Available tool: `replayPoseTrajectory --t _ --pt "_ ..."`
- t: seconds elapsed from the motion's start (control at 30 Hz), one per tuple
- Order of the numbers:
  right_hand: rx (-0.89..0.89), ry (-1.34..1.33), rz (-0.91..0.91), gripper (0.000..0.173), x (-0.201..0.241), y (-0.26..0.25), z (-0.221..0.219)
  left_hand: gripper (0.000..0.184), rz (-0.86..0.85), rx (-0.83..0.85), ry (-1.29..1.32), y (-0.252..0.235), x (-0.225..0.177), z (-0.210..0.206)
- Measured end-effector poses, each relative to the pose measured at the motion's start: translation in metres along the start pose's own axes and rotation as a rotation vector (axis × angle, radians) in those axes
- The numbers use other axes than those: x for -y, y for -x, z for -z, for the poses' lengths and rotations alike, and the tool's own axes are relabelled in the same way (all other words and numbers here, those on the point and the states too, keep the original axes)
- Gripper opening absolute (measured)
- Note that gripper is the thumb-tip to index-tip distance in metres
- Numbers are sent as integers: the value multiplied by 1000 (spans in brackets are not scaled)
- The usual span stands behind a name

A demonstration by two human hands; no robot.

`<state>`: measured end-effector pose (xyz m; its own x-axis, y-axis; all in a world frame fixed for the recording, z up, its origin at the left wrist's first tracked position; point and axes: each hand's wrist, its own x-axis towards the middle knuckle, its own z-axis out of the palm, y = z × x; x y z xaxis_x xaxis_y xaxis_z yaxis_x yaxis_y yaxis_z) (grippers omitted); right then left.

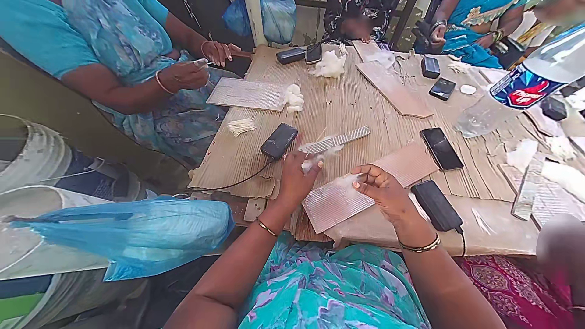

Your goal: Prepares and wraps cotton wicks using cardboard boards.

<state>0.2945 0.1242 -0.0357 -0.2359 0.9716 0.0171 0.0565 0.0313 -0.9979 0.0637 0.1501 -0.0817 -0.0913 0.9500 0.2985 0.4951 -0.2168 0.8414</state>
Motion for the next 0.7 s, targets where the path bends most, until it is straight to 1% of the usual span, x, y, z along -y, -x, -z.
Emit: replayPoseTrajectory --t 0.03,0.13,0.2,0.23,0.3,0.37,0.43,0.5,0.6,0.7 --pt "46 47 16 32 2 2 -1 31 -27 53 101 7 -10 3" --pt "127 117 31 34 6 9 -5 29 100 328 373 26 -36 13" --pt "137 145 37 33 8 14 -9 21 163 451 451 38 -47 20" --pt "131 139 44 32 7 17 -12 14 178 475 469 43 -48 21" --pt "64 93 53 27 8 23 -18 8 203 458 486 51 -48 22" --pt "-41 60 34 20 9 27 -25 9 249 416 520 58 -46 24" --pt "-116 37 -8 17 10 31 -30 11 307 358 570 63 -44 27" --pt "-132 9 -42 18 8 35 -36 12 360 299 625 67 -42 30" --pt "-100 -7 -51 20 4 41 -50 12 408 246 722 73 -43 31" --pt "-112 -52 -67 17 0 44 -64 10 453 222 808 78 -47 31"
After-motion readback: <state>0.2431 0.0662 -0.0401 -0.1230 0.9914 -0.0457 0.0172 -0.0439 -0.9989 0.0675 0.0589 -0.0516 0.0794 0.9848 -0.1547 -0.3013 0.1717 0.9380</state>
